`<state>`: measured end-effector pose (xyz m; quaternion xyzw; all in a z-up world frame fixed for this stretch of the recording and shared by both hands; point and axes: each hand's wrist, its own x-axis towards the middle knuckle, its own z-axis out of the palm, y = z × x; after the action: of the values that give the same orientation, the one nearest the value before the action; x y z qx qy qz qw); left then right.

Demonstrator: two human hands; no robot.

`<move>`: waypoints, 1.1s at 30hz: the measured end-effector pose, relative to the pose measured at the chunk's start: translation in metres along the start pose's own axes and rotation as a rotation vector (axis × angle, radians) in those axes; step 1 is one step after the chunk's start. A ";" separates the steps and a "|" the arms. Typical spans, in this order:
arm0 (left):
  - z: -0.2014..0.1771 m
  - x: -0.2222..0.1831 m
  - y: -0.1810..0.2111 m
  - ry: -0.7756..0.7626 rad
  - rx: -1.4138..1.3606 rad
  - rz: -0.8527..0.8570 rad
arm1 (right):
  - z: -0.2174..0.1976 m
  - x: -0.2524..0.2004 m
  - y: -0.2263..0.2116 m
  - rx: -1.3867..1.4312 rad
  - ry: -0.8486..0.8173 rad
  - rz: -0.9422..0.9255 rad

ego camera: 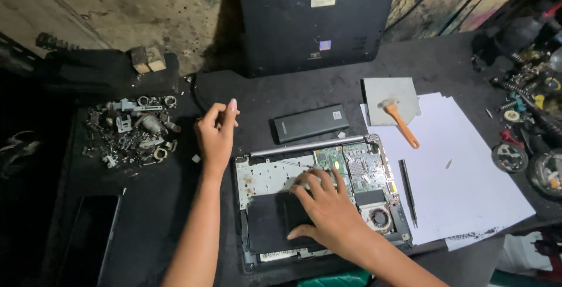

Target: Disassembling a laptop by removing screws from the back panel and prying it open to reveal internal components.

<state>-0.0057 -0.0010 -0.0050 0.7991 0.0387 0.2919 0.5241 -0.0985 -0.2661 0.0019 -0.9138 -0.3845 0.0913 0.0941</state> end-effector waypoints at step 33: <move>0.006 0.001 -0.010 0.021 0.009 -0.080 | -0.106 0.191 0.188 -0.220 0.319 0.123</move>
<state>0.0006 -0.0011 -0.0154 0.7963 0.0772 0.2788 0.5311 0.1874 -0.2686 0.0407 -0.9433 -0.3156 -0.0914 0.0475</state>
